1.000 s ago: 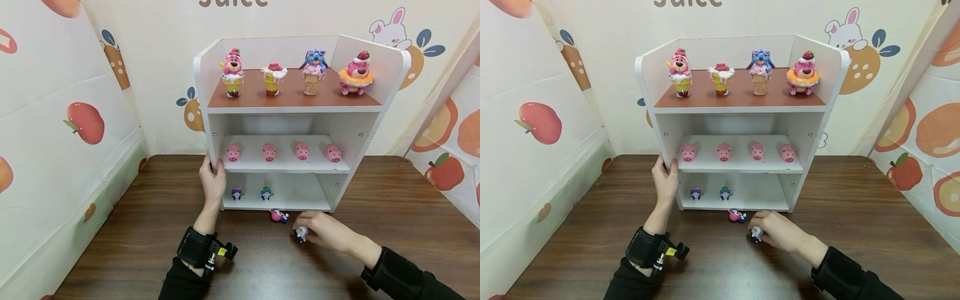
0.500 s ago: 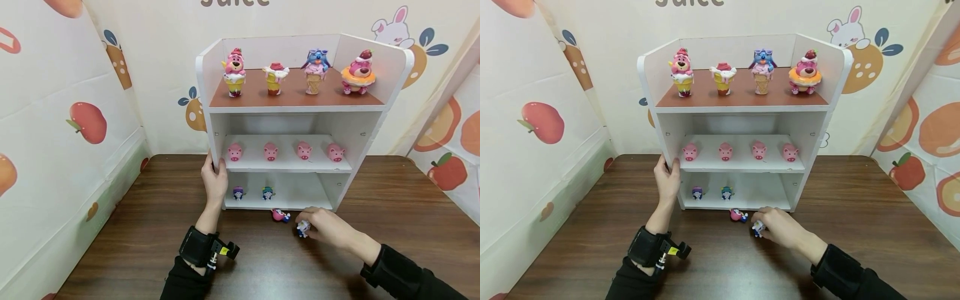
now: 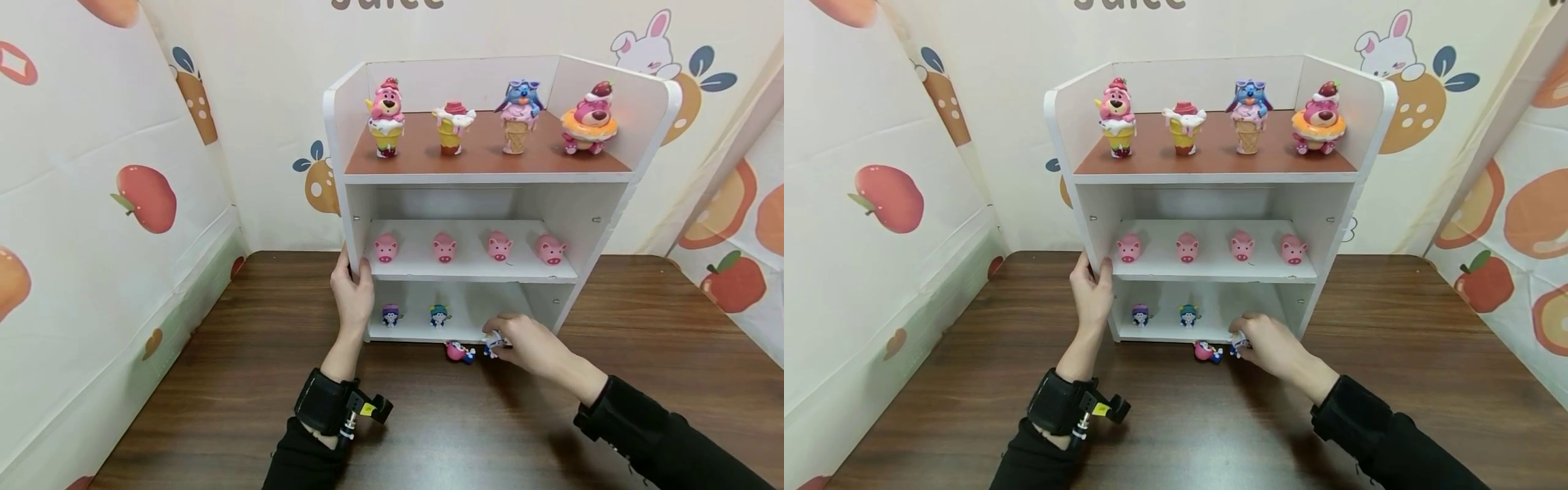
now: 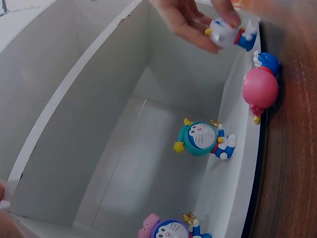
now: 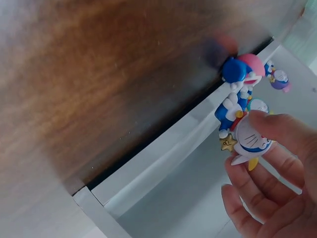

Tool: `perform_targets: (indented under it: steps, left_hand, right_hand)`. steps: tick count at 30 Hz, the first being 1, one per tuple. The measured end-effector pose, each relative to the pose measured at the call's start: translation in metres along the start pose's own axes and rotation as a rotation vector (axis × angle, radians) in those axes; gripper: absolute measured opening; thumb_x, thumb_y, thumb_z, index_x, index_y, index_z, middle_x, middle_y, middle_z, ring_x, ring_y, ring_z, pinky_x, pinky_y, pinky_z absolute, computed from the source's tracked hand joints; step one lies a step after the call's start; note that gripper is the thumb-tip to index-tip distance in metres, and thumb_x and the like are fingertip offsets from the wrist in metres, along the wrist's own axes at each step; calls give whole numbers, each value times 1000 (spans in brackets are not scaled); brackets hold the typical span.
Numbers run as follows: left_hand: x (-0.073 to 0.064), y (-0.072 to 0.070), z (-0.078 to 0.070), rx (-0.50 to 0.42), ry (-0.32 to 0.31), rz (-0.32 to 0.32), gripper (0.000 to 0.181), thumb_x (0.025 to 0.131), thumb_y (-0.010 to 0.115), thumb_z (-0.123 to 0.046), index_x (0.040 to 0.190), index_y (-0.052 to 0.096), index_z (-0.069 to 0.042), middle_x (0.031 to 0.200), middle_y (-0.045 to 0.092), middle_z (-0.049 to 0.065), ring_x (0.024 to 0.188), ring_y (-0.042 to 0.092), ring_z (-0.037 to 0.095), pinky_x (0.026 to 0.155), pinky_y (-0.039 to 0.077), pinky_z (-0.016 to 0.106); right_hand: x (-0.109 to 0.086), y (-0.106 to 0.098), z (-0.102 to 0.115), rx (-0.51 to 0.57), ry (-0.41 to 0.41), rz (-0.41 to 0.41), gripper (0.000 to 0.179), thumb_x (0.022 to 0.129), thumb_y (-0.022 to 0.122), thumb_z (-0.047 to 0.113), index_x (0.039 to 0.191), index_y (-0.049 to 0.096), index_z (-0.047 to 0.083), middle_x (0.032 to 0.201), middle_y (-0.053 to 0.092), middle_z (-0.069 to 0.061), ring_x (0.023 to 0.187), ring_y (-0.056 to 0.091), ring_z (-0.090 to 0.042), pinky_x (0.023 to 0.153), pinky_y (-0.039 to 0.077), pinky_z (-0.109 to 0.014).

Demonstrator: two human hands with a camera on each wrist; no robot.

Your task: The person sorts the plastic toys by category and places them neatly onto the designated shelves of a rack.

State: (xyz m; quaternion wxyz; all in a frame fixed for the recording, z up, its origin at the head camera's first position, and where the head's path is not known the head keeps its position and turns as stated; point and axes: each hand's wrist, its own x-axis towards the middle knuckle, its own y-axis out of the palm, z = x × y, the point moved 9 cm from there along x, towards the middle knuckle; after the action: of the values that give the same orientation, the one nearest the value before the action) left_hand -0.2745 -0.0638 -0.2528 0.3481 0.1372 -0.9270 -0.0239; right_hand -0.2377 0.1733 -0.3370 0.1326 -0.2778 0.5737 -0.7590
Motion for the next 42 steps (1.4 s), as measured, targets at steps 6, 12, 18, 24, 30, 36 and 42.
perform_targets:
  steps: [6, 12, 18, 24, 30, 36, 42]
  left_hand:
    - [0, 0, 0, 7, 4, 1, 41, 81, 41, 17, 122, 43, 15, 119, 47, 30, 111, 44, 36, 92, 35, 47]
    - [0, 0, 0, 11, 4, 2, 41, 82, 41, 16, 122, 43, 14, 119, 47, 29, 111, 44, 37, 92, 35, 46]
    - [0, 0, -1, 17, 10, -1, 40, 81, 41, 16, 121, 44, 14, 118, 48, 30, 111, 45, 37, 91, 35, 46]
    - [0, 0, 0, 18, 11, 1, 41, 81, 41, 16, 122, 43, 14, 119, 48, 29, 112, 44, 36, 92, 35, 46]
    - [0, 0, 1, 16, 4, -1, 41, 81, 41, 16, 123, 43, 14, 120, 48, 29, 112, 44, 35, 92, 36, 45]
    - [0, 0, 1, 12, -5, -2, 42, 81, 41, 16, 123, 43, 14, 120, 47, 28, 112, 44, 35, 93, 35, 44]
    - [0, -1, 1, 13, -4, -9, 41, 81, 41, 17, 121, 44, 14, 119, 48, 29, 111, 45, 35, 93, 35, 44]
  right_hand:
    - [14, 0, -10, -18, 16, -30, 26, 63, 76, 0, 86, 64, 1, 82, 61, -6, 72, 57, -16, 61, 48, -30]
    - [25, 4, -20, 4, 62, -14, 26, 65, 74, 0, 89, 65, -1, 84, 62, -7, 73, 57, -16, 62, 48, -31]
    - [32, 7, -27, 1, 105, 3, 26, 66, 74, 0, 90, 65, -2, 85, 62, -9, 78, 58, -21, 66, 48, -34]
    - [36, 9, -31, -1, 105, 6, 27, 66, 73, 0, 92, 64, -3, 87, 61, -10, 81, 57, -24, 70, 47, -37]
    - [37, 12, -35, -3, 109, 5, 28, 67, 73, 2, 93, 63, -2, 88, 61, -10, 83, 57, -25, 71, 47, -37]
    - [39, 13, -37, -2, 100, -7, 28, 67, 74, 3, 92, 63, -1, 86, 60, -8, 80, 56, -22, 69, 47, -36]
    - [38, 14, -37, 3, 92, -13, 28, 66, 74, 3, 91, 63, -1, 84, 59, -7, 76, 55, -20, 67, 47, -35]
